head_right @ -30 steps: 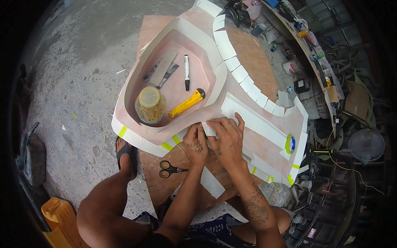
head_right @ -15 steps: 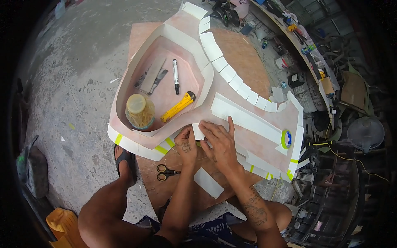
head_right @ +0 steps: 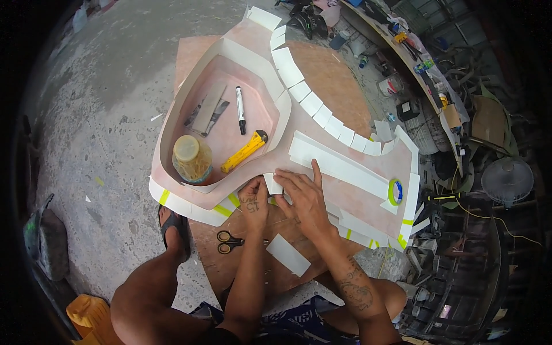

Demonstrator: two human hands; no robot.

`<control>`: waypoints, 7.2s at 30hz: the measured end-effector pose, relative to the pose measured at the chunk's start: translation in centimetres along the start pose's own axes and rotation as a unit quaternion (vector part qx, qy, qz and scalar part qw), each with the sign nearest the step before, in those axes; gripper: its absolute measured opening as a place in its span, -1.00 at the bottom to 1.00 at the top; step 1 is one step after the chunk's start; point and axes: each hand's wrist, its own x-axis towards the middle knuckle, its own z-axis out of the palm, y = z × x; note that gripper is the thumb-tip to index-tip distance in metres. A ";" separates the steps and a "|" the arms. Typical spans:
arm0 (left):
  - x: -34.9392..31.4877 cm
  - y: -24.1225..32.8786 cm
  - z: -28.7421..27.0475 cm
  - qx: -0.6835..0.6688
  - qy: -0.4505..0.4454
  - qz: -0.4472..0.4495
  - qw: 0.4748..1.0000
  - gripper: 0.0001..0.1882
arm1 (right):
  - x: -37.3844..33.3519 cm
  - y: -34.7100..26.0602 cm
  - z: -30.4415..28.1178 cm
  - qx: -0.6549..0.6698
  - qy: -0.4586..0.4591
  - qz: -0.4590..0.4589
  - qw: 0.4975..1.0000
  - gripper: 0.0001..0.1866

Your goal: Assembling and taping together white foam components to build a larger curved structure.

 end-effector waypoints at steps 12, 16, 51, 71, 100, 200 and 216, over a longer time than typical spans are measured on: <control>0.0 0.4 -0.6 0.079 0.004 -0.023 0.997 -0.78 | 0.7 -0.3 0.2 -0.081 -0.016 -0.029 0.996 -0.46; -0.3 1.8 0.3 0.024 0.010 -0.024 0.999 -0.78 | 0.8 0.0 -0.2 -0.085 -0.039 -0.038 0.995 -0.48; -0.4 1.7 0.8 0.003 0.057 -0.036 0.998 -0.70 | 1.5 -0.9 -1.2 -0.158 -0.123 -0.060 0.978 -0.50; -2.6 5.1 -4.0 0.122 -0.072 -0.086 0.986 -0.68 | -3.8 0.7 1.0 -0.082 -0.071 -0.033 0.994 -0.25; -17.0 8.4 -12.9 0.724 -0.185 0.168 0.642 -0.57 | -5.7 1.4 3.6 -0.012 -0.002 -0.071 0.997 -0.40; -22.3 10.3 -13.7 0.744 -0.188 -0.113 0.631 -0.65 | -0.8 -0.4 6.5 0.773 0.099 0.370 0.507 -0.69; -16.9 18.6 -8.4 0.265 -0.296 -0.283 0.873 -0.60 | -1.3 -0.3 6.2 0.762 0.102 0.357 0.531 -0.75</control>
